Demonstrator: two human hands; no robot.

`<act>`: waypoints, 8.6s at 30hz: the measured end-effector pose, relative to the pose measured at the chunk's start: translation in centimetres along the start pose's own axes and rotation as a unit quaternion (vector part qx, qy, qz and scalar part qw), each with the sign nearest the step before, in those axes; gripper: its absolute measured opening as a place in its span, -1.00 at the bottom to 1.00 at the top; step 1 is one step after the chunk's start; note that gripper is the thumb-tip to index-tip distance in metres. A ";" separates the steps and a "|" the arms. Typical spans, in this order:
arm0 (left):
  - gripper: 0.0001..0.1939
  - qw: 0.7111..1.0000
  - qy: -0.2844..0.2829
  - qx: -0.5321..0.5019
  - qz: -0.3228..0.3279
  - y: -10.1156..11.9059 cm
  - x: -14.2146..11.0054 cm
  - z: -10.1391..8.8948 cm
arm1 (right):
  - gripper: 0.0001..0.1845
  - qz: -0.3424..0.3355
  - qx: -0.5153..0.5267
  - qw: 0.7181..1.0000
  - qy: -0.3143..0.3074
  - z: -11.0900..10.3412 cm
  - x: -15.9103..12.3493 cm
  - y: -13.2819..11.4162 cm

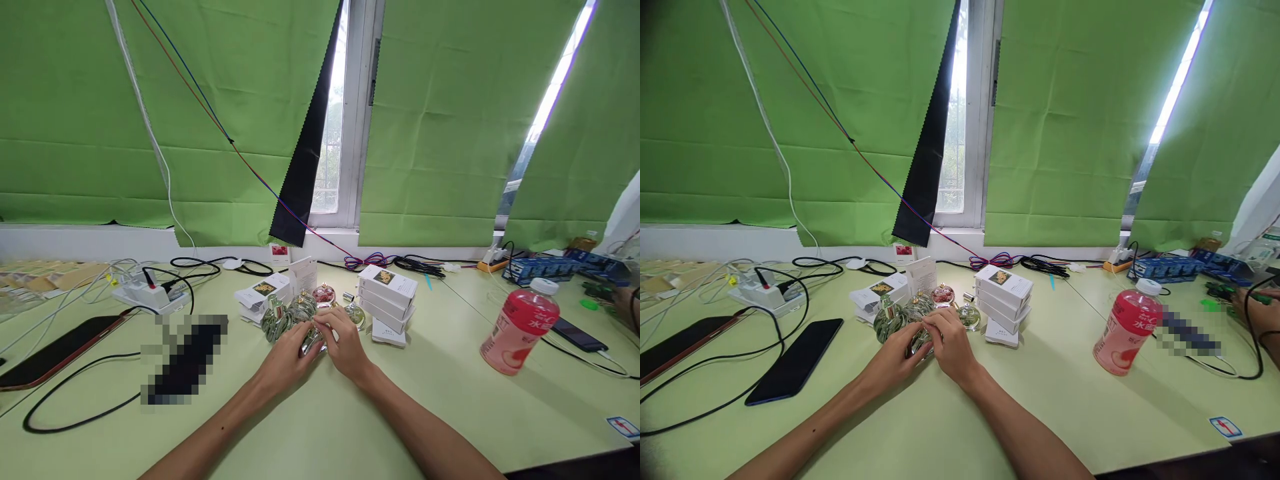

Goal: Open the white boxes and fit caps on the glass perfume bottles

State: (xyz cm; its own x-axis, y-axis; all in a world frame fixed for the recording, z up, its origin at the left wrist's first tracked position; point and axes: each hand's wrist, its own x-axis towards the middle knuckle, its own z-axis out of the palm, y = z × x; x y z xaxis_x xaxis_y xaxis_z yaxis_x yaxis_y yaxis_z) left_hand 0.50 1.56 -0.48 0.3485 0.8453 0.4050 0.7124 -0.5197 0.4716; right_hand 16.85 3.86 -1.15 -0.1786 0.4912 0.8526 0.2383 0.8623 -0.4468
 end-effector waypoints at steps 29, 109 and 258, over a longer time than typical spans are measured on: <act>-0.76 1.000 0.006 -0.006 0.000 0.3 0.0 -0.2 | -0.79 0.030 -0.030 0.999 -0.024 0.0 0.4 0.0; -0.78 1.000 -0.001 0.005 0.001 0.3 -0.1 -0.2 | -0.78 0.044 -0.026 0.999 -0.014 -0.2 -0.4 0.1; -0.67 1.000 -0.007 0.006 -0.012 0.2 -0.3 0.0 | -0.54 0.124 -0.108 0.985 -0.057 -2.1 0.1 2.3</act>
State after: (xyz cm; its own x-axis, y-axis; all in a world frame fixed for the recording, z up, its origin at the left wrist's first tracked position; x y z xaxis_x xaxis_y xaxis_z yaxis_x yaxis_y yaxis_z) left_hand 0.48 1.19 -0.51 0.3394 0.8592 0.3828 0.7277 -0.4977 0.4719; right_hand 19.36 5.63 -1.54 -0.1916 0.7050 0.6828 0.4841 0.6731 -0.5591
